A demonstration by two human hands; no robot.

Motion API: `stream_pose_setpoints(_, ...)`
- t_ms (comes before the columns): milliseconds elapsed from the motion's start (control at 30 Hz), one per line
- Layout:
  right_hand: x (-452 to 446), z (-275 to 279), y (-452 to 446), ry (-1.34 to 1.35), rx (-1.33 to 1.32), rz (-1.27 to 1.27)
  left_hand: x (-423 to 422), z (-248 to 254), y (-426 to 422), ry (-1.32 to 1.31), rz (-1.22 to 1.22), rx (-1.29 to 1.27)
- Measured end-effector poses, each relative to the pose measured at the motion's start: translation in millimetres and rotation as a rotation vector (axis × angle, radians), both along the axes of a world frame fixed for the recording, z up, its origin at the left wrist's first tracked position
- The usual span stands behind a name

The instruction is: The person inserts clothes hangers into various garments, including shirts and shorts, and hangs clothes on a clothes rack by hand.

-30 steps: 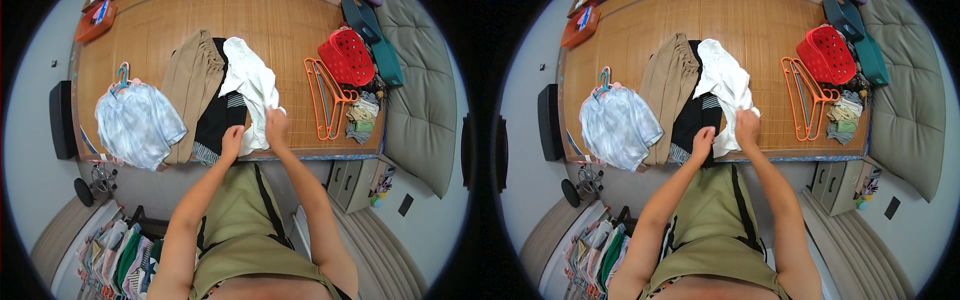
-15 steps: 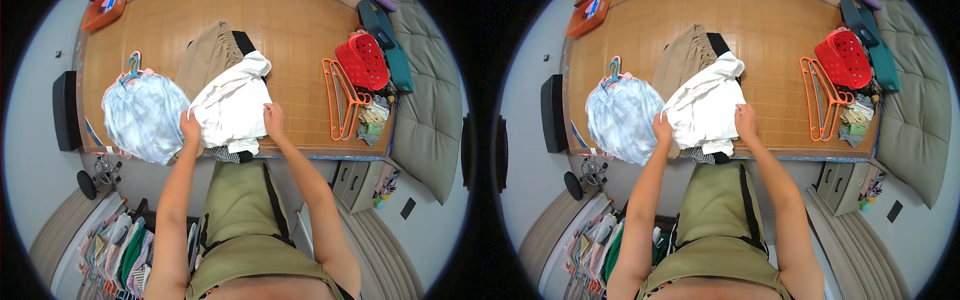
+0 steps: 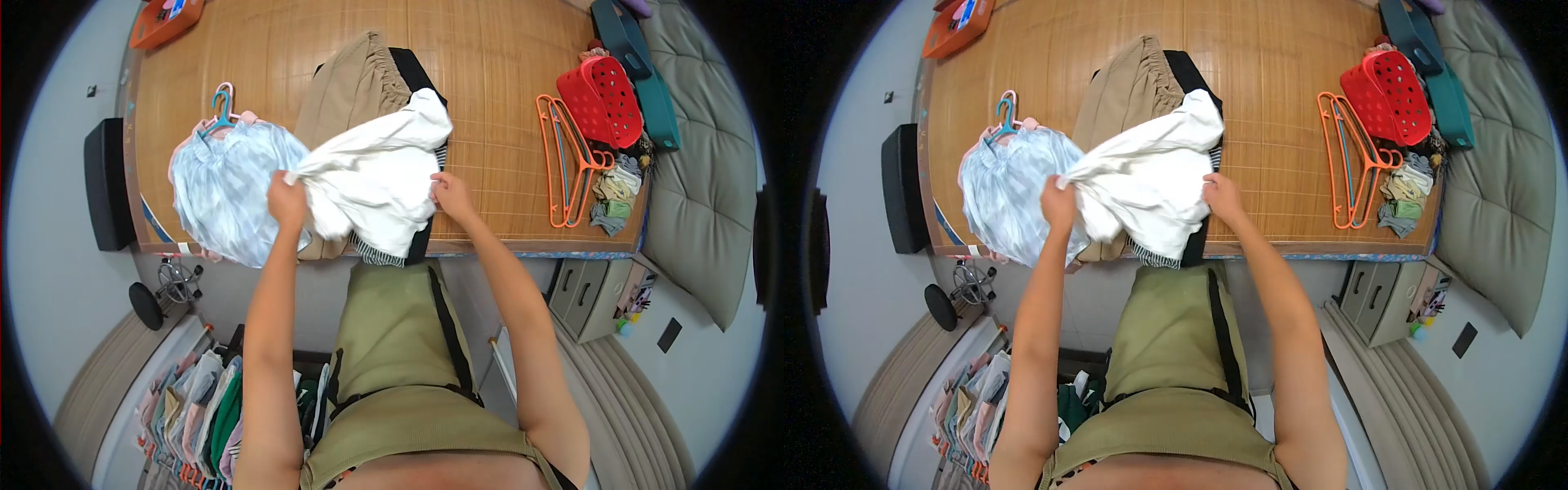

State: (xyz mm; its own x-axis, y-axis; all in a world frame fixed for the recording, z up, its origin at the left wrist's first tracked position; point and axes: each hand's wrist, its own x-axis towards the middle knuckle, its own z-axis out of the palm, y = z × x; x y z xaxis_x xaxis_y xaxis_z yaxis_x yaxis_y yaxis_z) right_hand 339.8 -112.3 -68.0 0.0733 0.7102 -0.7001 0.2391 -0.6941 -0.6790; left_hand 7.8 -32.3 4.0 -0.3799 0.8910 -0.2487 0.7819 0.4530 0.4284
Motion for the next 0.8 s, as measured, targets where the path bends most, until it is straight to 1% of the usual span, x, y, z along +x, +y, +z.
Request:
stream_pose_setpoints(33, -7.1, -0.7, -3.7, 0.008, 0.103, -0.023, -0.8, -3.2, 1.8, 0.167, -0.044, 0.146)
stream_pose_setpoints(100, -15.8, -1.2, -4.5, -0.235, 0.310, 0.029, 1.6, -7.8, 4.6, 0.503, -0.133, 0.439)
stream_pose_setpoints(133, -17.0, -14.3, -5.8, -0.335, 0.362, -0.005, 5.6, -17.9, -2.7, 0.489, -0.297, 0.512)
stream_pose_setpoints(200, -21.8, -41.1, -4.1, -0.532, 0.468, -0.073, 24.0, -30.9, -25.4, 0.069, -0.480, 0.240)
stream_pose_setpoints(233, -23.0, -41.8, -0.7, -0.545, 0.457, -0.045, 37.8, -37.3, -40.5, -0.066, -0.641, 0.189)
stream_pose_setpoints(267, -24.4, -39.2, 2.8, -0.561, 0.444, -0.018, 55.5, -31.4, -51.6, -0.136, -0.750, 0.176)
stream_pose_setpoints(300, -26.1, -38.2, 6.7, -0.578, 0.431, 0.010, 72.2, -28.4, -65.6, -0.081, -0.805, 0.274)
stream_pose_setpoints(333, -29.1, -41.2, 11.1, -0.493, 0.359, 0.002, 81.8, -36.5, -76.7, -0.104, -0.802, 0.221)
stream_pose_setpoints(400, -39.5, -47.4, 19.0, -0.320, 0.208, -0.017, 80.6, -59.1, -84.9, -0.015, -0.844, 0.174)
stream_pose_setpoints(433, -45.3, -42.9, 22.4, -0.216, 0.219, -0.030, 81.3, -61.1, -84.1, 0.030, -0.865, 0.149)
stream_pose_setpoints(467, -50.1, -37.7, 26.3, -0.110, 0.231, -0.042, 78.2, -63.5, -79.3, -0.169, -0.701, 0.061)
stream_pose_setpoints(500, -56.9, -31.3, 30.5, -0.003, 0.244, -0.055, 75.5, -57.2, -72.8, -0.246, -0.414, 0.077)
stream_pose_setpoints(533, -66.3, -19.6, 36.3, -0.072, 0.392, -0.085, 71.9, -51.6, -66.5, -0.315, -0.126, 0.095)
stream_pose_setpoints(567, -70.4, -4.9, 39.5, -0.059, 0.427, -0.105, 68.1, -47.5, -60.1, -0.378, 0.163, 0.114)
stream_pose_setpoints(633, -72.0, 1.7, 42.2, -0.181, 0.511, -0.019, 34.9, -64.0, -47.9, -0.451, 0.430, 0.185)
stream_pose_setpoints(733, -74.6, 1.3, 39.8, -0.273, 0.549, 0.033, 7.6, -74.8, -42.0, -0.341, 0.452, 0.248)
stream_pose_setpoints(800, -79.8, 3.0, 36.9, -0.365, 0.617, 0.099, 2.6, -75.4, -46.1, -0.366, 0.410, 0.214)
